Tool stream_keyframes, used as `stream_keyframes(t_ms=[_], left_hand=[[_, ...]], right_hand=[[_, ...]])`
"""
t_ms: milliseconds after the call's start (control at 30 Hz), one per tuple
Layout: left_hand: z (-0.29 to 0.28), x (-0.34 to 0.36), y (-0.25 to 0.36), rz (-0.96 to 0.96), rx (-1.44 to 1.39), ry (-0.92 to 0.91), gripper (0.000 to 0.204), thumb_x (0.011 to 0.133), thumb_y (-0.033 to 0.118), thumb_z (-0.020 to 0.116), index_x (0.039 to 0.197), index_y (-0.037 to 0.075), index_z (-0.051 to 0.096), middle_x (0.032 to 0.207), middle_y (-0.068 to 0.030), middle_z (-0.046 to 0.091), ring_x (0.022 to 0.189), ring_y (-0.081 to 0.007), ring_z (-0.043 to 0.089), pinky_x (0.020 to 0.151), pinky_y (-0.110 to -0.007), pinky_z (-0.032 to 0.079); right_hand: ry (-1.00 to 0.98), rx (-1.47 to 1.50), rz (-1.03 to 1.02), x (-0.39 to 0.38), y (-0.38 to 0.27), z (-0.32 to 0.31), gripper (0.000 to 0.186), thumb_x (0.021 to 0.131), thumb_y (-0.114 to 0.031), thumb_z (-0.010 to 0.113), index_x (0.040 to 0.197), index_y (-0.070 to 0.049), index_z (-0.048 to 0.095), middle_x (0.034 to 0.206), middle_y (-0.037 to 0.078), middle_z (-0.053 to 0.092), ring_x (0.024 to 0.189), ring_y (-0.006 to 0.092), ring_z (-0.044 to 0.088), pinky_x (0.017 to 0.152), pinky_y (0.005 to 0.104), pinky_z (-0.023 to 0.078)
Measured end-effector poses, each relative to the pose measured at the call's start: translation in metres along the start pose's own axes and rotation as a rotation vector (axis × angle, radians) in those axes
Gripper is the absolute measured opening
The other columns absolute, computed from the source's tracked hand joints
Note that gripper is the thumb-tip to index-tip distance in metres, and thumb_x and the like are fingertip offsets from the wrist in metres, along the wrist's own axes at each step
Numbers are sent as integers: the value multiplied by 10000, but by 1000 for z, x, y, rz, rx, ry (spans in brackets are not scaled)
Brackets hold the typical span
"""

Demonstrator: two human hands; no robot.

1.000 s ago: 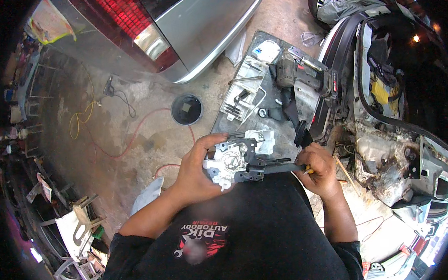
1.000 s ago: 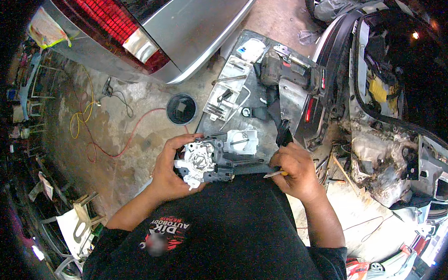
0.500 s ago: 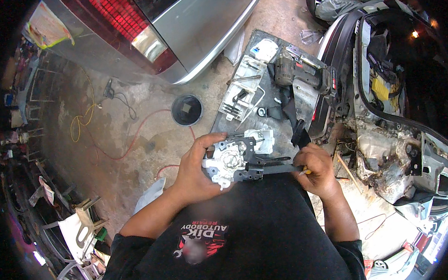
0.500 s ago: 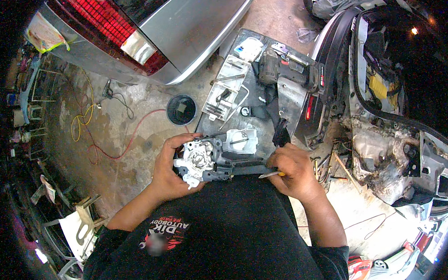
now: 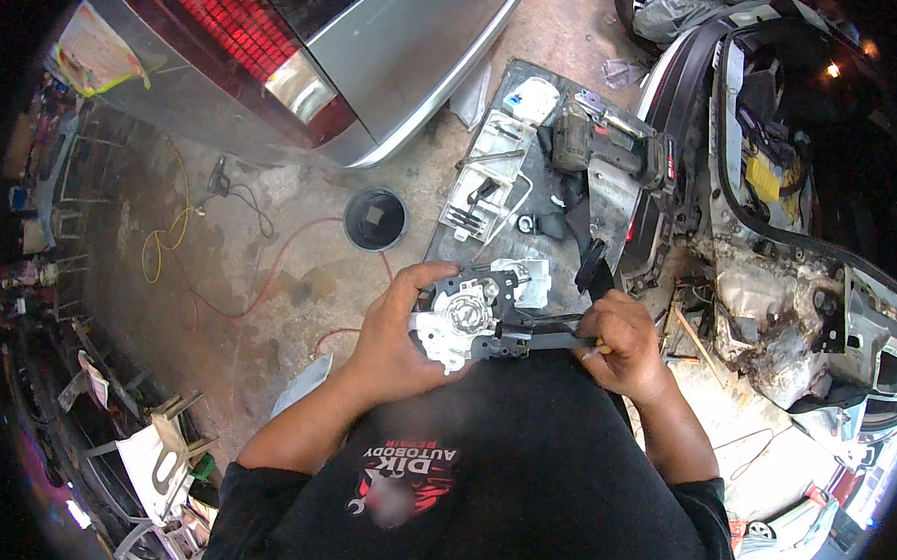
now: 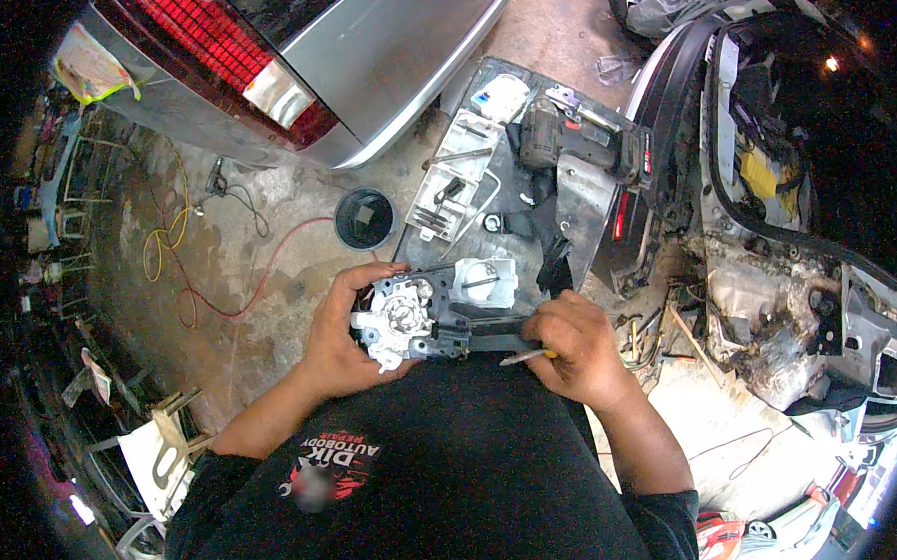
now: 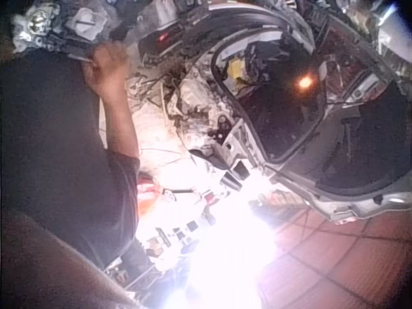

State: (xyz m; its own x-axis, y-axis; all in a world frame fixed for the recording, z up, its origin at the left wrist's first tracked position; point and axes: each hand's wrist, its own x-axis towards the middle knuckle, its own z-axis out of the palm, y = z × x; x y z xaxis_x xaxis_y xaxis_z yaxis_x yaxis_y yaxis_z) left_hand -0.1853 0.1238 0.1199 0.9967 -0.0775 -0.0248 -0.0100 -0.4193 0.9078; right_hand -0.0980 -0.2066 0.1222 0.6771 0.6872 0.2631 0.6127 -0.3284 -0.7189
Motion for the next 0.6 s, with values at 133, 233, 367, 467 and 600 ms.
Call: stream_keyframes(t_ms=[133, 233, 367, 467, 600], left_hand=[[-6, 3, 10, -109, -7, -31, 903, 693, 175, 996, 1471, 51, 555, 1411, -164, 702, 1249, -268, 727, 1077, -400, 572], [-5, 12, 8, -66, -36, -25, 881, 691, 157, 981, 1462, 62, 564, 1358, -149, 716, 1201, -266, 738, 1050, -397, 579], [-7, 9, 8, -75, 5, -28, 875, 683, 138, 968, 1455, 72, 562, 1311, -138, 720, 1168, -271, 740, 1035, -396, 580], [-10, 14, 8, -26, 52, -10, 875, 686, 142, 968, 1454, 78, 551, 1279, -149, 732, 1147, -299, 753, 1006, -409, 589], [-11, 12, 5, 26, 51, 6, 864, 698, 148, 964, 1450, 88, 541, 1212, -165, 761, 1098, -355, 780, 948, -433, 607]], right_hand=[[7, -27, 55, -11, 13, -17, 285, 653, -11, 803, 877, -75, 638, 830, 110, 662, 722, 365, 626, 634, 466, 455], [-35, -56, 26, -2, 6, -18, 273, 639, 1, 779, 856, -78, 634, 831, 104, 663, 718, 366, 627, 626, 467, 461], [25, -87, 34, -4, 9, -15, 285, 625, -24, 789, 864, -82, 644, 816, 103, 655, 715, 371, 627, 640, 484, 481], [11, -38, 59, -3, 8, -19, 290, 630, -38, 804, 858, -85, 631, 812, 108, 653, 720, 373, 637, 638, 485, 485], [-99, -91, -63, -6, 2, -8, 303, 620, -27, 814, 857, -84, 634, 829, 107, 680, 711, 370, 640, 634, 478, 475]])
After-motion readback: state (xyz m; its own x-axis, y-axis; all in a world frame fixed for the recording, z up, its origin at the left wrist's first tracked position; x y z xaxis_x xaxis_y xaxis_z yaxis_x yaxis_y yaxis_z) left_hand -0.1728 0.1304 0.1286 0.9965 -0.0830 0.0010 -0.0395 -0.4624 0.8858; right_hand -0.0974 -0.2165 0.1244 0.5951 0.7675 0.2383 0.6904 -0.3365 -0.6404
